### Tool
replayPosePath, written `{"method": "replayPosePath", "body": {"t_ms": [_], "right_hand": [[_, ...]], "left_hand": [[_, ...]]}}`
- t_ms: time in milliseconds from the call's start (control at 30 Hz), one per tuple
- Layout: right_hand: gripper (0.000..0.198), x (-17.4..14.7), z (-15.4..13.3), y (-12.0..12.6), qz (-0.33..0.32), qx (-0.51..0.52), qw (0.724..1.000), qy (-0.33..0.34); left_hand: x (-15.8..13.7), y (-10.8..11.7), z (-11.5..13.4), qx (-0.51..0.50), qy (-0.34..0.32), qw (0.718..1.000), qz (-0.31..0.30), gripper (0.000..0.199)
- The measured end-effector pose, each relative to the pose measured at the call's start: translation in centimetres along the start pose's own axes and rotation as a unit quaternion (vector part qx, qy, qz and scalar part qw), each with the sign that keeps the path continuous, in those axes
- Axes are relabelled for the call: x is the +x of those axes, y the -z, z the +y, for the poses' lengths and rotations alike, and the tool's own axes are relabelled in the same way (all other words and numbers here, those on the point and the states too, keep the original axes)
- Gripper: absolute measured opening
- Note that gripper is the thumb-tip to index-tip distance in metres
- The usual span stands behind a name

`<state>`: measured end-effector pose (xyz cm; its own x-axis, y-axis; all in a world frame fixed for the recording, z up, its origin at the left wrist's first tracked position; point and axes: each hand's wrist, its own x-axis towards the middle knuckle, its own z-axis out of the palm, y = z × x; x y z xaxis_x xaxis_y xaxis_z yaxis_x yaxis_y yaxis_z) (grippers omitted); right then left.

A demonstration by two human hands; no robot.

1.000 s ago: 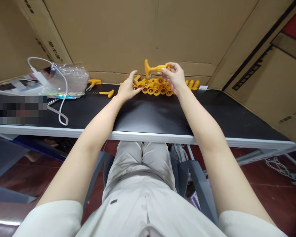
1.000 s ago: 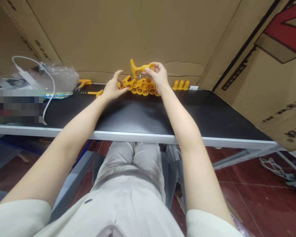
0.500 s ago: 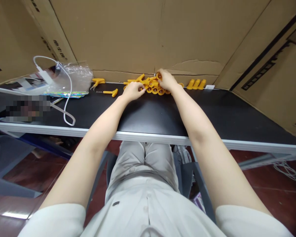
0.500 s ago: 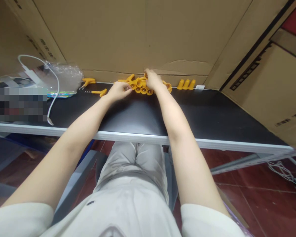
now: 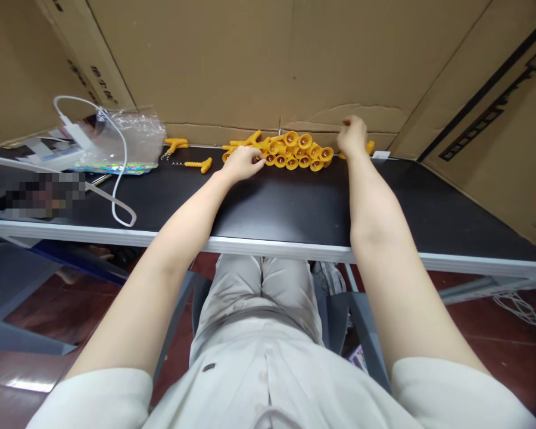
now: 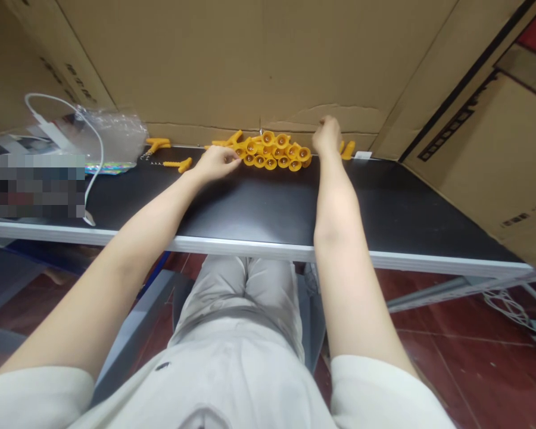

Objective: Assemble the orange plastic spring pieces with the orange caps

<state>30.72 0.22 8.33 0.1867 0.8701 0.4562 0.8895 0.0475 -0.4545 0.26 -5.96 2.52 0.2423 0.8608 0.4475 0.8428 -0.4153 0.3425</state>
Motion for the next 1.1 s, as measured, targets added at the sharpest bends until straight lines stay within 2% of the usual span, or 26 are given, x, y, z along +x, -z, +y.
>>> {"method": "replayPosePath", "body": {"t_ms": [100, 300, 400, 567, 667, 867, 1100], "right_hand": [[0.062, 0.0, 1.8, -0.8, -0.021, -0.039, 0.998, -0.049], [0.088, 0.3, 4.5, -2.4, -0.117, -0.144, 0.983, -0.014], [0.084, 0.5, 5.2, -3.1, -0.131, -0.164, 0.978, -0.009], [0.064, 0.6, 4.4, -3.3, -0.072, -0.173, 0.982, -0.032], [0.057, 0.5, 3.9, -3.2, -0.059, -0.169, 0.983, -0.039], [0.059, 0.3, 4.2, -3.2, -0.056, -0.154, 0.987, -0.005], [0.061, 1.0, 5.0, -3.5, -0.111, -0.192, 0.975, -0.013]], "left_hand": [[0.2, -0.4, -0.4, -0.004, -0.013, 1.000, 0.003, 0.018], [0.3, -0.5, -0.5, -0.001, -0.025, 1.000, 0.000, 0.020], [0.2, -0.4, -0.2, -0.010, -0.024, 1.000, -0.006, 0.019], [0.2, -0.6, -0.3, -0.013, -0.027, 1.000, -0.009, 0.020], [0.3, -0.8, -0.6, -0.022, -0.033, 0.999, -0.002, 0.020], [0.4, -0.9, -0.8, -0.028, -0.040, 0.999, 0.003, 0.019], [0.4, -0.9, -0.9, -0.027, -0.046, 0.999, 0.005, 0.017]]}}
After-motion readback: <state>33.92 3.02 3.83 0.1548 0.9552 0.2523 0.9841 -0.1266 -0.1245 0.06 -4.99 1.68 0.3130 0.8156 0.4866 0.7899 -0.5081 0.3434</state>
